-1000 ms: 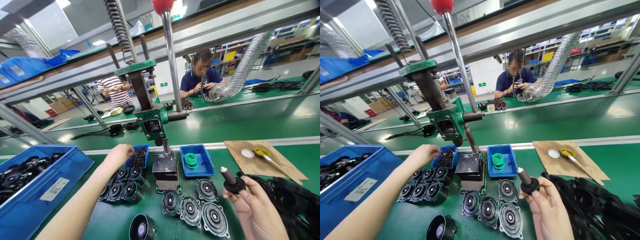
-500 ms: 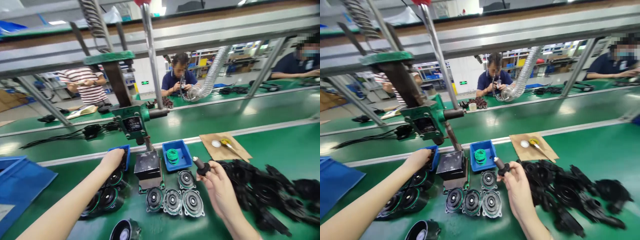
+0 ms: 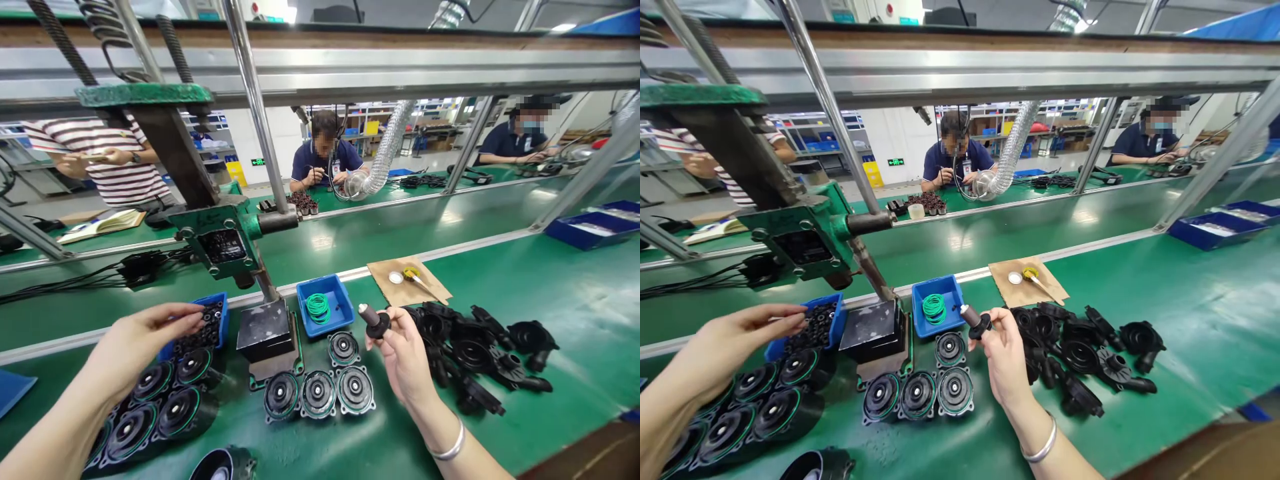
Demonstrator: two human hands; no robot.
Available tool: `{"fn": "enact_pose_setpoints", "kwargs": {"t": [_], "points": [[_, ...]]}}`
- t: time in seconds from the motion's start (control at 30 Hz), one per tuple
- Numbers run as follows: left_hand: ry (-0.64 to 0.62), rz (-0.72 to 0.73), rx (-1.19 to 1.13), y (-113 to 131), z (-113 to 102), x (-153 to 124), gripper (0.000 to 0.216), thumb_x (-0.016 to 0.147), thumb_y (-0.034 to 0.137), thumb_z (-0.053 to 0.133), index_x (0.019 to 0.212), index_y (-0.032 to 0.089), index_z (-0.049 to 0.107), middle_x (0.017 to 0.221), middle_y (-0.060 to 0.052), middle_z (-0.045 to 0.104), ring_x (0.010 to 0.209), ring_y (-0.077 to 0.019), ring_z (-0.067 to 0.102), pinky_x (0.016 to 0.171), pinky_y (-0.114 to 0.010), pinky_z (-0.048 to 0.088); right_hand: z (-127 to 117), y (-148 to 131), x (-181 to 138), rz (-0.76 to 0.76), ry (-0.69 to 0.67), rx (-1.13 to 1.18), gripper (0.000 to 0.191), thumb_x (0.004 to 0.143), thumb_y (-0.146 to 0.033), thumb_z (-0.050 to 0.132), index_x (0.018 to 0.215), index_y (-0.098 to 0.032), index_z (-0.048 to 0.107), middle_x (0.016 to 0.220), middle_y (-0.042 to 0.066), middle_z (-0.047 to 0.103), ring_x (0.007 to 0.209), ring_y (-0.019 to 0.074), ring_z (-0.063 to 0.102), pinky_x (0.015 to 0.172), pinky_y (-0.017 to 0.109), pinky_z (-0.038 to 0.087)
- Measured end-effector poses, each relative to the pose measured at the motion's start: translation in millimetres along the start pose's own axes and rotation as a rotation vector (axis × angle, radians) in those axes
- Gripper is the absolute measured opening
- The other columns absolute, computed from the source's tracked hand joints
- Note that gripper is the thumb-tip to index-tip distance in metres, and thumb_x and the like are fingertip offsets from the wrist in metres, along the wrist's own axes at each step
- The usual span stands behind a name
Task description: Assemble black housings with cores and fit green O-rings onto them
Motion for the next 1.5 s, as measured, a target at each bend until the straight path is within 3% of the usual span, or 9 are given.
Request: {"fn": "enact_pose_setpoints", "kwargs": {"t": [0.1, 0.23, 0.37, 0.5, 0.77, 1.03, 1.13, 1.27, 1.5], "points": [[0.03, -0.204, -0.661, 9, 22, -59, 0.045, 0.054, 0.035, 0.095, 0.093, 0.022, 0.076, 0.091, 0.001, 0.077, 0.082, -0.0171, 0.069, 0.077, -0.024, 0.055, 5, -4, -6, -0.015, -0.066, -0.024, 0.025, 0.085, -0.032, 0.072, 0.094, -0.024, 0.05, 0.093, -0.002, 0.057, 0.067, 0.0137, 0.06, 0.065, 0.029, 0.049], [-0.162, -0.285, -0.956, 25, 71, -122, 0.036, 0.06, 0.029, 0.096, 0.088, 0.017, 0.077, 0.086, -0.003, 0.071, 0.067, -0.0115, 0.062, 0.063, -0.019, 0.056, 27, -6, -32, 0.039, -0.289, -0.111, 0.023, 0.087, -0.032, 0.071, 0.095, -0.023, 0.05, 0.098, 0.001, 0.052, 0.071, 0.0128, 0.055, 0.063, 0.026, 0.048], [-0.221, -0.4, -1.183, 31, 108, -143, 0.037, 0.056, 0.023, 0.098, 0.085, 0.013, 0.079, 0.084, -0.005, 0.07, 0.07, -0.0118, 0.065, 0.067, -0.018, 0.059, 54, -4, -64, 0.034, -0.449, -0.181, 0.022, 0.084, -0.025, 0.069, 0.094, -0.024, 0.05, 0.097, 0.002, 0.048, 0.078, 0.014, 0.052, 0.069, 0.024, 0.046], [-0.193, -0.46, -1.244, 26, 121, -146, 0.047, 0.052, 0.023, 0.101, 0.093, 0.013, 0.08, 0.091, -0.008, 0.074, 0.071, -0.0118, 0.067, 0.07, -0.018, 0.06, 69, 3, -81, -0.034, -0.46, -0.256, 0.027, 0.075, -0.011, 0.066, 0.092, -0.024, 0.049, 0.096, 0.002, 0.048, 0.082, 0.0152, 0.053, 0.073, 0.024, 0.047], [-0.192, -0.249, -1.11, 14, 122, -152, 0.034, 0.066, 0.038, 0.094, 0.088, 0.016, 0.081, 0.082, -0.003, 0.07, 0.067, -0.0094, 0.059, 0.068, -0.016, 0.052, 79, 9, -90, -0.151, -0.486, -0.453, 0.028, 0.072, -0.005, 0.055, 0.09, -0.025, 0.046, 0.093, 0.002, 0.048, 0.082, 0.0164, 0.053, 0.071, 0.026, 0.049], [-0.143, -0.077, -0.968, 13, 120, -154, 0.023, 0.074, 0.038, 0.088, 0.076, 0.017, 0.078, 0.082, -0.002, 0.062, 0.068, -0.0107, 0.053, 0.065, -0.019, 0.045, 79, 1, -98, -0.747, -0.693, -0.878, 0.056, 0.069, 0.0, 0.059, 0.118, -0.026, 0.051, 0.107, 0.011, 0.056, 0.096, 0.0246, 0.06, 0.082, 0.037, 0.056], [-0.11, -0.118, -1.061, 16, 124, -159, 0.024, 0.071, 0.038, 0.089, 0.079, 0.018, 0.08, 0.097, -0.007, 0.067, 0.073, -0.0143, 0.058, 0.068, -0.024, 0.051, 80, 7, -98, -0.567, -0.558, -0.712, 0.045, 0.068, -0.002, 0.058, 0.105, -0.026, 0.051, 0.101, 0.007, 0.055, 0.09, 0.0217, 0.059, 0.079, 0.034, 0.055], [-0.087, -0.164, -1.153, 26, 124, -169, 0.041, 0.074, 0.035, 0.086, 0.112, 0.023, 0.077, 0.089, -0.007, 0.071, 0.067, -0.0156, 0.063, 0.069, -0.028, 0.055, 83, 21, -100, -0.21, -0.424, -0.403, 0.034, 0.071, -0.005, 0.057, 0.096, -0.026, 0.046, 0.097, 0.003, 0.049, 0.086, 0.0171, 0.055, 0.074, 0.026, 0.053], [-0.12, -0.089, -1.094, 35, 117, -174, 0.047, 0.081, 0.033, 0.078, 0.126, 0.023, 0.064, 0.088, -0.005, 0.068, 0.067, -0.0173, 0.065, 0.067, -0.027, 0.054, 83, 25, -104, -0.209, -0.484, -0.4, 0.037, 0.07, -0.004, 0.059, 0.097, -0.026, 0.047, 0.101, 0.003, 0.048, 0.09, 0.0178, 0.052, 0.078, 0.026, 0.049]]}}
Point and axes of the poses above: each hand's wrist, its own x-axis towards the middle knuckle, its own z-axis out of the palm, y = z × x, the point moved 2 cm from there along x, towards the middle knuckle
